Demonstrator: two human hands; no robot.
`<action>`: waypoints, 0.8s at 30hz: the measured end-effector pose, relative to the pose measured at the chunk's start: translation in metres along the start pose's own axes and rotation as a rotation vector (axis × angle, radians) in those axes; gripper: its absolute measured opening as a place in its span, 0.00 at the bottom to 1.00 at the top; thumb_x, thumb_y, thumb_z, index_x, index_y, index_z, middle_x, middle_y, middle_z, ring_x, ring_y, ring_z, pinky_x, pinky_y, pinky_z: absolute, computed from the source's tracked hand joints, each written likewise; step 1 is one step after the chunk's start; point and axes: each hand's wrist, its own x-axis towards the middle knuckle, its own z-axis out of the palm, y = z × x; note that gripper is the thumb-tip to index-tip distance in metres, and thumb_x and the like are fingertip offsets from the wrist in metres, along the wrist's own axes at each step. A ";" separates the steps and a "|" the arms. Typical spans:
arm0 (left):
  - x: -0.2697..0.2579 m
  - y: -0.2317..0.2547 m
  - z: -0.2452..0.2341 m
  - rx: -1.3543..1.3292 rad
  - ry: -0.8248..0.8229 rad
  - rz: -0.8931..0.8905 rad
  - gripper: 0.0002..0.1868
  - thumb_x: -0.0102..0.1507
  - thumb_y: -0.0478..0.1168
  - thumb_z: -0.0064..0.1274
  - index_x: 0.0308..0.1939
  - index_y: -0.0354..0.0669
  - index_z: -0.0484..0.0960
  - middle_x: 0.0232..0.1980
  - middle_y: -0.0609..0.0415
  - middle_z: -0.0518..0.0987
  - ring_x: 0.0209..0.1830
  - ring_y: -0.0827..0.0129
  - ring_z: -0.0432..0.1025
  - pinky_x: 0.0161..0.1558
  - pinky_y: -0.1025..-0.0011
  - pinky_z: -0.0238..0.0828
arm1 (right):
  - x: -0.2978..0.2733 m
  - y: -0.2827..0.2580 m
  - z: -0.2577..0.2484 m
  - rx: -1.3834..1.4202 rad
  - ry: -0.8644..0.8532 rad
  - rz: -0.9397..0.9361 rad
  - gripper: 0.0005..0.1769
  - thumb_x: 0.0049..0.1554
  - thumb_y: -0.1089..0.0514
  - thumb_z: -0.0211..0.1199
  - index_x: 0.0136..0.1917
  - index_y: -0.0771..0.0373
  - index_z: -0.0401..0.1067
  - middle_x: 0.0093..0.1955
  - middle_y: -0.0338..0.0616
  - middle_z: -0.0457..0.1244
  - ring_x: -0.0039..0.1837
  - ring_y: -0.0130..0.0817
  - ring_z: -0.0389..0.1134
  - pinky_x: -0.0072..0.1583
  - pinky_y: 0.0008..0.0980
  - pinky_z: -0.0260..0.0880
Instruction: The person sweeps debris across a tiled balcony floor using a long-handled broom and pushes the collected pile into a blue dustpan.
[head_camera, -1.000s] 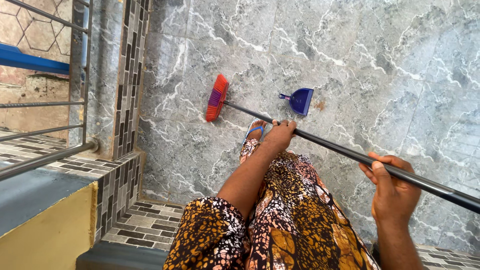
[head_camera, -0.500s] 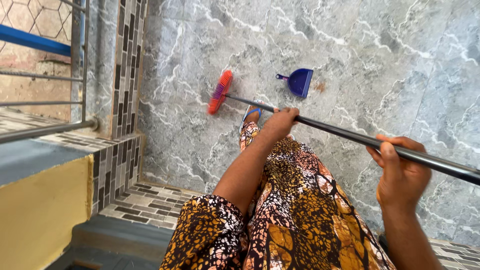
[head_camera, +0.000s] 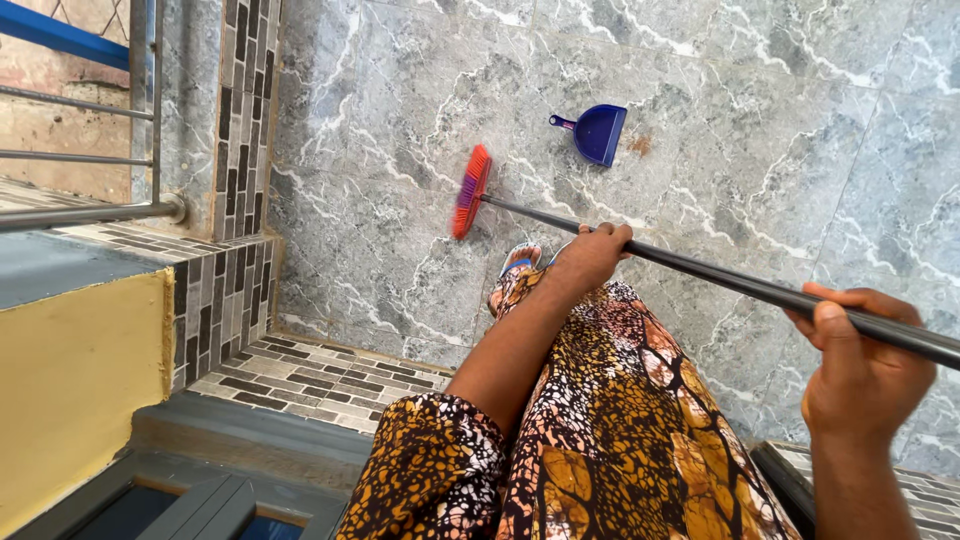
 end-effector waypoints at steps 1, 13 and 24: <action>-0.006 0.006 -0.004 0.034 0.010 0.000 0.14 0.71 0.48 0.45 0.55 0.46 0.73 0.58 0.39 0.77 0.60 0.35 0.71 0.59 0.46 0.73 | 0.000 -0.003 -0.002 0.012 0.007 0.000 0.04 0.72 0.74 0.57 0.58 0.72 0.64 0.58 0.64 0.68 0.58 0.38 0.74 0.66 0.37 0.83; -0.041 -0.064 0.001 0.094 0.007 -0.071 0.14 0.68 0.43 0.49 0.55 0.43 0.71 0.59 0.38 0.76 0.60 0.38 0.72 0.66 0.46 0.67 | -0.033 0.024 0.039 0.169 0.001 0.198 0.07 0.67 0.73 0.61 0.58 0.69 0.68 0.58 0.59 0.69 0.54 0.31 0.70 0.62 0.29 0.78; -0.034 0.012 0.012 0.035 -0.114 -0.005 0.13 0.72 0.47 0.42 0.55 0.44 0.72 0.57 0.38 0.77 0.59 0.38 0.75 0.56 0.47 0.76 | -0.043 -0.003 -0.022 0.044 0.059 0.144 0.06 0.70 0.76 0.53 0.57 0.69 0.65 0.60 0.62 0.66 0.62 0.46 0.72 0.69 0.45 0.80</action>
